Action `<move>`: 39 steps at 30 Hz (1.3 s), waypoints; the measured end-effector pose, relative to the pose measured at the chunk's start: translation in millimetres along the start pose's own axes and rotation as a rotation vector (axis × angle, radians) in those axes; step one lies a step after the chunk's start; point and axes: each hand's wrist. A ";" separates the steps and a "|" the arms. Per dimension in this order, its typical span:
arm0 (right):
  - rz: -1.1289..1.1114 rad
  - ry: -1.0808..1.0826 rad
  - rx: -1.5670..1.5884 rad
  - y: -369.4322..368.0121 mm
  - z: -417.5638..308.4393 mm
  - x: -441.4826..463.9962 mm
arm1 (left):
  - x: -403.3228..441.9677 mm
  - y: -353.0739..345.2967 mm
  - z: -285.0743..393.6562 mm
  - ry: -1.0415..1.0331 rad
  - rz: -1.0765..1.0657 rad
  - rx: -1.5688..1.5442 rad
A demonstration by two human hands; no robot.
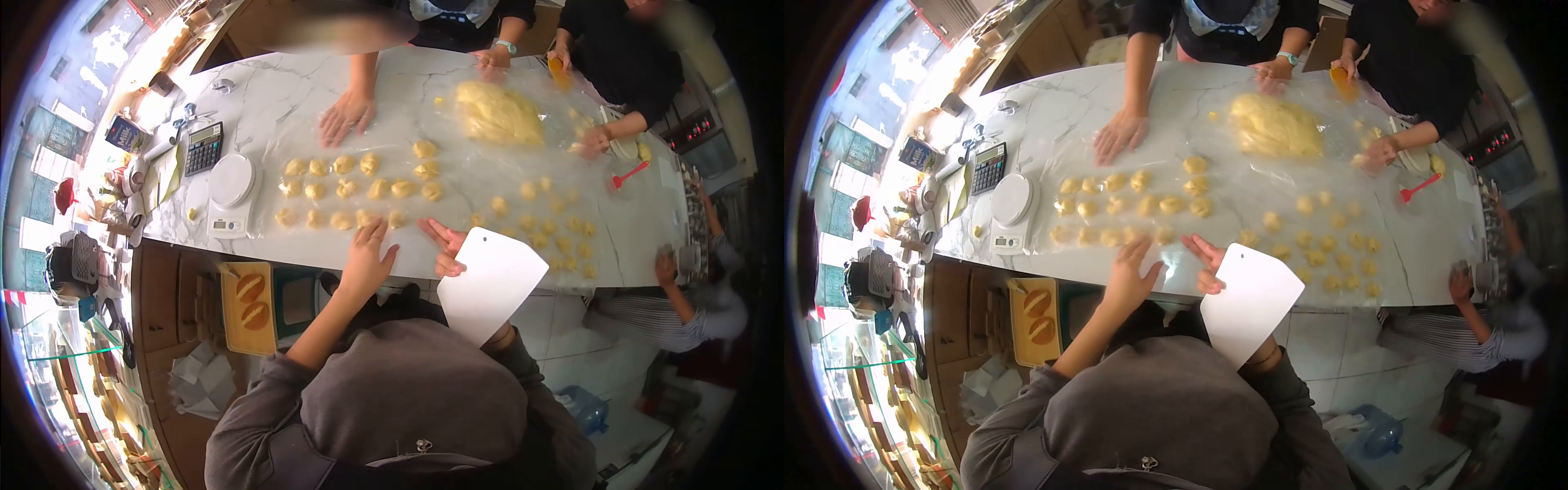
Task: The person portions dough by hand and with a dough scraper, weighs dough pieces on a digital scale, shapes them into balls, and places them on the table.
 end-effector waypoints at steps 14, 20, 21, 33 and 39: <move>0.442 -0.037 -0.288 21.0 13.3 -10.3 | 2.1 15.4 -5.1 -0.172 -0.244 0.115; 0.179 0.218 -0.110 57.6 -10.3 -69.8 | 11.3 23.6 24.3 -0.043 -0.452 -0.312; 0.019 0.249 -0.074 55.5 -24.2 -79.3 | 19.9 23.0 32.9 -0.054 -0.461 -0.357; 0.634 0.476 -0.511 63.5 -147.9 -140.1 | 177.1 -149.4 103.3 -0.516 -0.177 -0.021; 0.715 0.409 -0.933 46.8 -231.8 -103.3 | 175.0 -191.6 98.8 -0.488 -0.300 0.527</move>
Point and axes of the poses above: each hand's wrist, its own x-axis towards the middle knuckle, its own y-axis out of the back of the hand, z = x × y, and after that the axes turned 5 degrees about z, right-handed
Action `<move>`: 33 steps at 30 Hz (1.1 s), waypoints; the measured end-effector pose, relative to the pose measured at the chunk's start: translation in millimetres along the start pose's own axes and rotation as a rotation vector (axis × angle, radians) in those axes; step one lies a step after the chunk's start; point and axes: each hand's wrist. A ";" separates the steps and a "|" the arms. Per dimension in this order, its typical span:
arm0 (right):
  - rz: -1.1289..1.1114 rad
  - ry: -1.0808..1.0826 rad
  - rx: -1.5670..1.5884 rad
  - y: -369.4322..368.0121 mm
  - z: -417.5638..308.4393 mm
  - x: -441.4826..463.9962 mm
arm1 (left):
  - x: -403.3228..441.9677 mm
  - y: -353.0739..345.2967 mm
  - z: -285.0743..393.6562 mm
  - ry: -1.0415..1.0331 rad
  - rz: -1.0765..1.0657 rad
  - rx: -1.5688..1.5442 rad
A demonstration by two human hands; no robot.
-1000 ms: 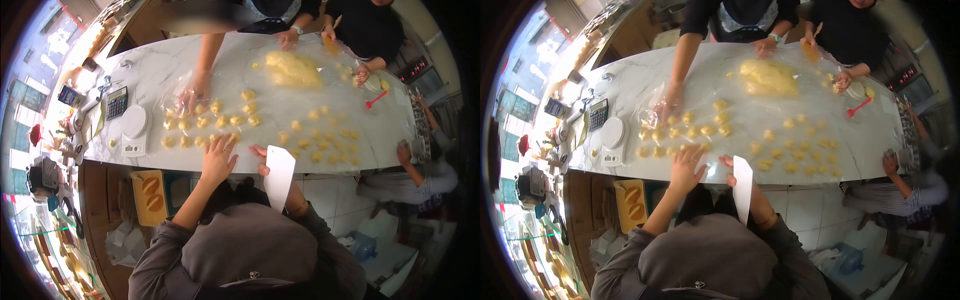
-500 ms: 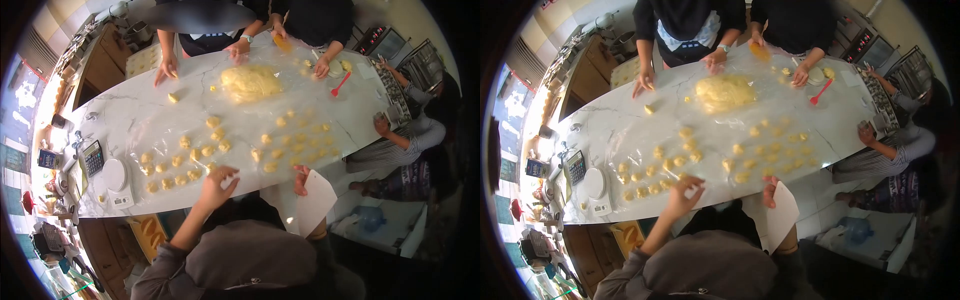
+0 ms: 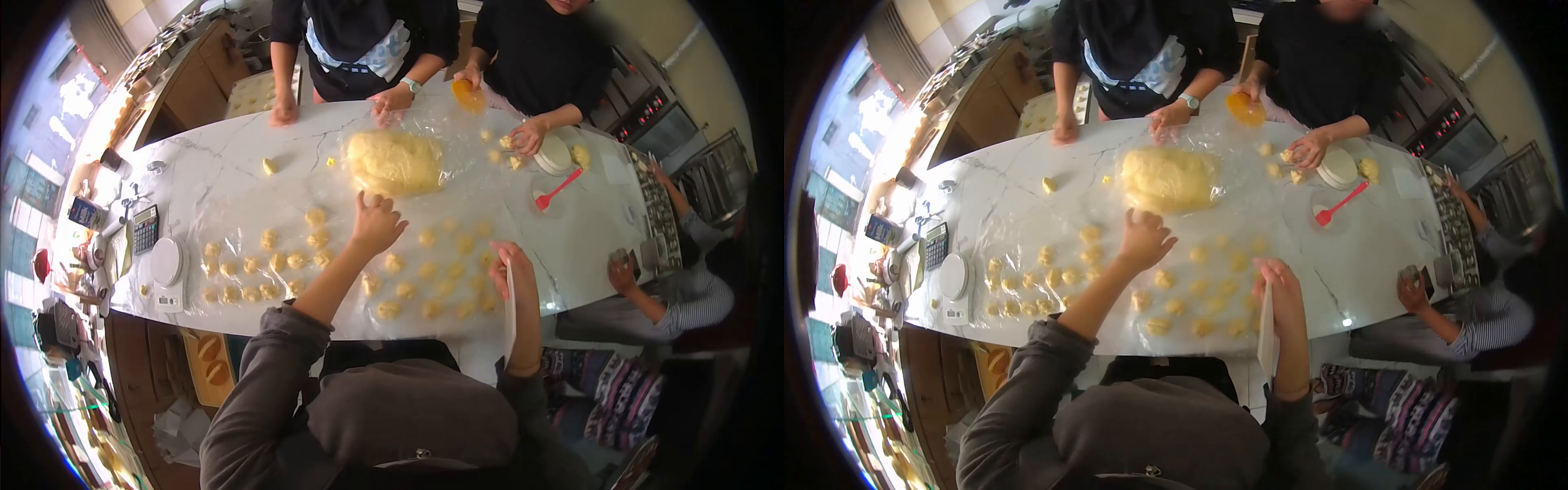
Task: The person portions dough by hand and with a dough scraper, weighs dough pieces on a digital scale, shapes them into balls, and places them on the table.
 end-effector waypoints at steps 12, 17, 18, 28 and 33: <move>-0.826 -0.712 0.651 -24.4 27.4 163.8 | 4.8 -24.9 9.2 0.524 0.037 -0.007; -0.777 -0.774 0.727 -8.8 48.0 180.9 | 19.4 -3.2 12.9 0.687 0.201 -0.200; -0.763 -0.827 0.713 -8.3 45.0 182.1 | 23.6 5.4 15.0 0.680 0.179 -0.192; -0.759 -0.613 0.963 -13.1 27.2 175.3 | 35.7 17.2 -20.0 0.460 0.283 -0.347; -1.103 -0.496 0.392 -11.0 4.5 202.4 | 61.8 22.2 -53.1 0.479 0.418 -0.528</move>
Point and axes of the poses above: each hand's wrist, its own x-axis towards the middle knuckle, its own y-axis out of the back of the hand, z = x × y, and after that the axes turned 5 degrees about z, right-handed
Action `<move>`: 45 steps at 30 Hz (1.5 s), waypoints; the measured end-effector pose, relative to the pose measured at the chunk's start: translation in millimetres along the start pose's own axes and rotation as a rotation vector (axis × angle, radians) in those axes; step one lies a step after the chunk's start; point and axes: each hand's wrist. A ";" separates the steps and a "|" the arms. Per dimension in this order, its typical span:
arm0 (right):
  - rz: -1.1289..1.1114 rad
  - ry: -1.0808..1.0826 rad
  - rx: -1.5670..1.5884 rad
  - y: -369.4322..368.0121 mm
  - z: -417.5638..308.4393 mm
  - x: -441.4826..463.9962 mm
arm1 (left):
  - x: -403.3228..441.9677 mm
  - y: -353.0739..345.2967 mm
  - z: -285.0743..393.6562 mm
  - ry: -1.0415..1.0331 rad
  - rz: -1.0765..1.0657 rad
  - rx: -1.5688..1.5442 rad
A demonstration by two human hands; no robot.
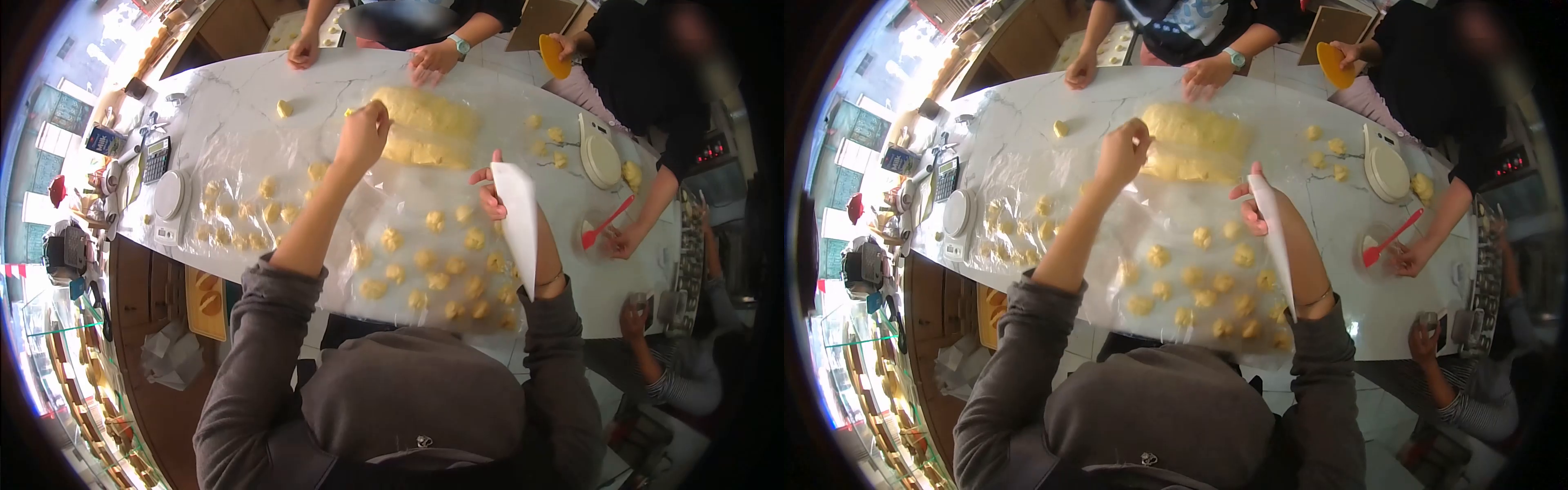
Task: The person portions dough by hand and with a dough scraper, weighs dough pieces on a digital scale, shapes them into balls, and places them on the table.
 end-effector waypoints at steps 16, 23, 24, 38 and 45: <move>0.579 0.665 -1.962 -112.5 -48.3 79.3 | 77.3 11.1 -6.3 -0.012 -0.055 -0.032; 0.513 0.563 -2.178 -93.4 -49.5 99.3 | 54.1 9.5 -2.8 -0.044 0.004 -0.005; 0.526 0.532 -2.170 -92.4 -52.3 99.9 | 49.6 11.1 3.4 -0.063 0.039 0.014; 0.421 0.313 -2.139 -73.9 -58.8 100.2 | -53.5 -34.3 -7.6 0.065 0.120 0.099; 0.549 0.435 -2.176 -77.3 -44.8 110.0 | -41.3 -37.4 -24.1 0.247 -0.081 0.323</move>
Point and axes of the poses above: each hand's wrist, its own x-axis towards the middle knuckle, its own y-axis out of the back of the hand, z = x × y, and after that the axes turned 5 degrees about z, right-handed
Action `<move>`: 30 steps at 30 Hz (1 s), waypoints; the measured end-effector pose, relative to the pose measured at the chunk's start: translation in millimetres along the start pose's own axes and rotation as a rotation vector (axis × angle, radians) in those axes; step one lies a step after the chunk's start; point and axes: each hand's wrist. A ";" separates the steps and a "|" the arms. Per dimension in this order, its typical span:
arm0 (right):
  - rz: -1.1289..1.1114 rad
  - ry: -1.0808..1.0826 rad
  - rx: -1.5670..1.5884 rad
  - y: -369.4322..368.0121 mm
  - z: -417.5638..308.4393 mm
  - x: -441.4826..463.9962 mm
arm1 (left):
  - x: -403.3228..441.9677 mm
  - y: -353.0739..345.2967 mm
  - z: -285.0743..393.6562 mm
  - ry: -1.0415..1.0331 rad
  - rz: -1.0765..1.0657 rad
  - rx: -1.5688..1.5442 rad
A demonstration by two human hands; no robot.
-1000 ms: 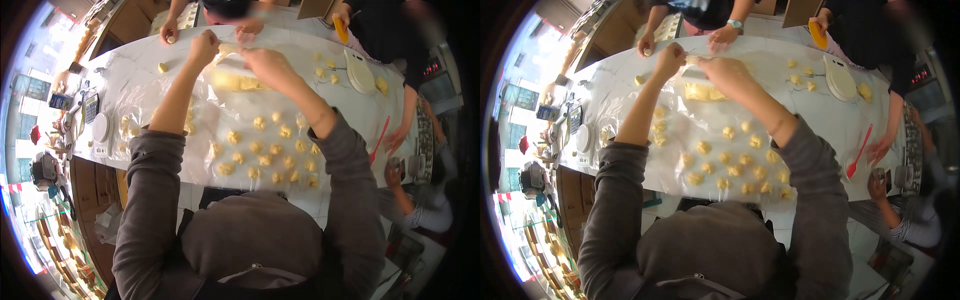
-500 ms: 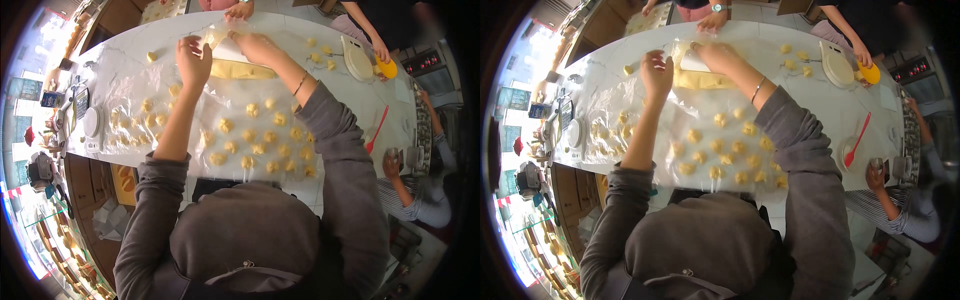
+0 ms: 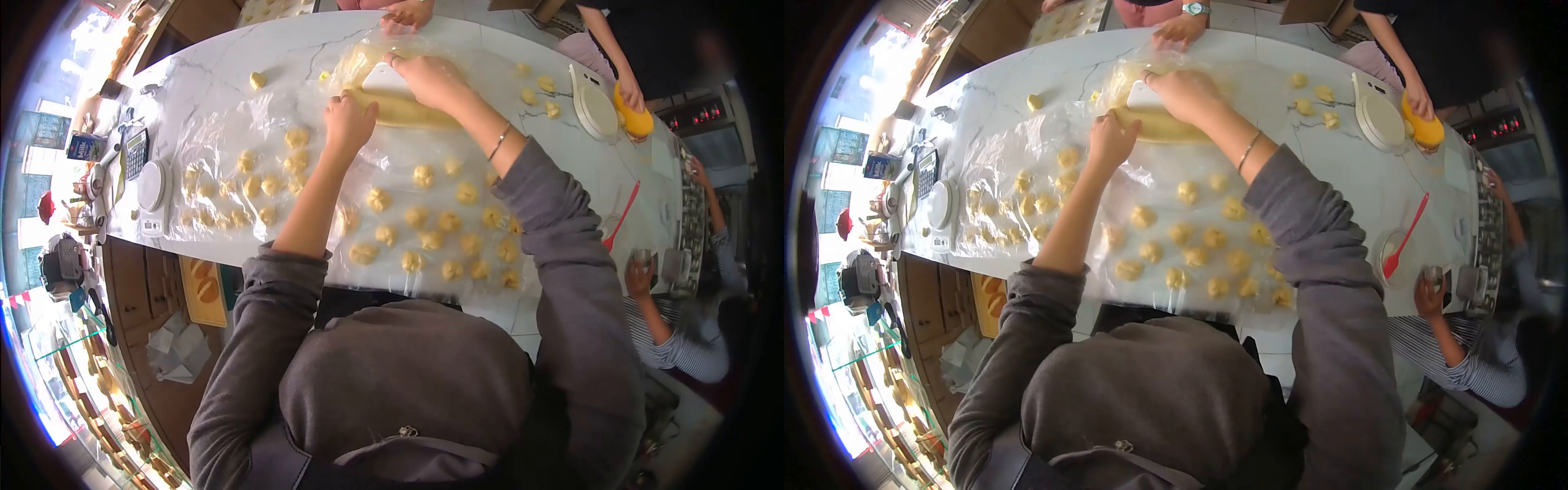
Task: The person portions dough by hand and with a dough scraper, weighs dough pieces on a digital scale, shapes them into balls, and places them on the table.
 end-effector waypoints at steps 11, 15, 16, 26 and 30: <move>-0.047 -0.018 0.110 0.0 2.4 -19.7 | 14.7 -13.4 4.1 0.174 -0.010 -0.053; 0.007 0.012 -0.029 -6.0 -11.0 -3.2 | 7.6 -5.7 9.0 0.188 0.009 -0.081; 0.014 0.004 -0.023 -7.4 -11.6 0.4 | 7.6 -5.6 8.1 0.184 -0.001 -0.079; -0.052 0.026 0.067 -3.4 8.8 -15.1 | 7.1 -0.1 5.6 0.087 -0.099 0.115; 0.020 0.015 -0.005 -13.1 -2.9 1.0 | 3.3 -8.0 8.3 0.046 -0.105 0.147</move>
Point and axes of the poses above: each hand's wrist, its own x-axis towards the middle knuckle, its own y-axis out of the back of the hand, z = x × y, and after that the axes turned 5 degrees about z, right-handed
